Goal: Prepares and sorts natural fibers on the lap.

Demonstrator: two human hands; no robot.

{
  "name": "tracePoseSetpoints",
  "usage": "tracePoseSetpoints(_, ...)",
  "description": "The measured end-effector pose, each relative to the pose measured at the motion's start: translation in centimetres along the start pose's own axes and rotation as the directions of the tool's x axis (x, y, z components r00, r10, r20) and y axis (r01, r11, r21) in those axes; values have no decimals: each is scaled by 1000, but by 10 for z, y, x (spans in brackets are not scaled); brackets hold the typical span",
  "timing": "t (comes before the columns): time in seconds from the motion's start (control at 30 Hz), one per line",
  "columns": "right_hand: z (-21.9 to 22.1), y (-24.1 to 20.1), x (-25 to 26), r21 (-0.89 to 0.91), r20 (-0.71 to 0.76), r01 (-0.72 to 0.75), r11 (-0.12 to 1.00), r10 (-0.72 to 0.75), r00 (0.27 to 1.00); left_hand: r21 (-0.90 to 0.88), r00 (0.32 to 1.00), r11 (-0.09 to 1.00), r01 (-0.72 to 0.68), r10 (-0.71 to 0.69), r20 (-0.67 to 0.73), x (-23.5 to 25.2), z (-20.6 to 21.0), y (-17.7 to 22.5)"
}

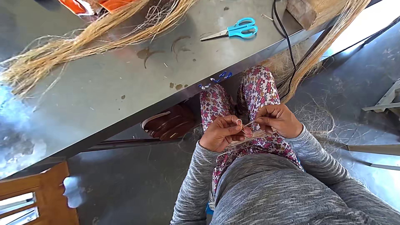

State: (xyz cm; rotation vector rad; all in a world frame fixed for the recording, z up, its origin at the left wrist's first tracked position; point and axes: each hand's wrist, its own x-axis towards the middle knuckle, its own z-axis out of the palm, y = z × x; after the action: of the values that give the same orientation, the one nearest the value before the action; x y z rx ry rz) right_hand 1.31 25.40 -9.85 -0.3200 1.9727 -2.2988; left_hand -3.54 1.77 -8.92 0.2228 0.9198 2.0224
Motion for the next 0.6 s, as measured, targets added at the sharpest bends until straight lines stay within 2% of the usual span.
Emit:
tracePoseSetpoints(0.1,6,2,-3,-215,-114,47,976,-73,991,-1,999,1000,3,-3,-36,0,1,-1)
tracePoseSetpoints(0.2,8,7,-5,-332,-151,128,934,-186,971,27,995,1000,0,2,-95,-1,2,1)
tracePoseSetpoints(0.3,7,11,-6,-404,-162,225,887,-311,936,44,994,999,-31,36,-108,-3,0,4)
tracePoseSetpoints(0.47,7,14,-5,-586,-119,338,737,-490,863,65,993,996,-62,68,-92,-4,-4,5)
tracePoseSetpoints(0.6,8,16,-5,-659,-98,329,676,-511,854,75,992,996,-48,56,-116,-4,-1,5)
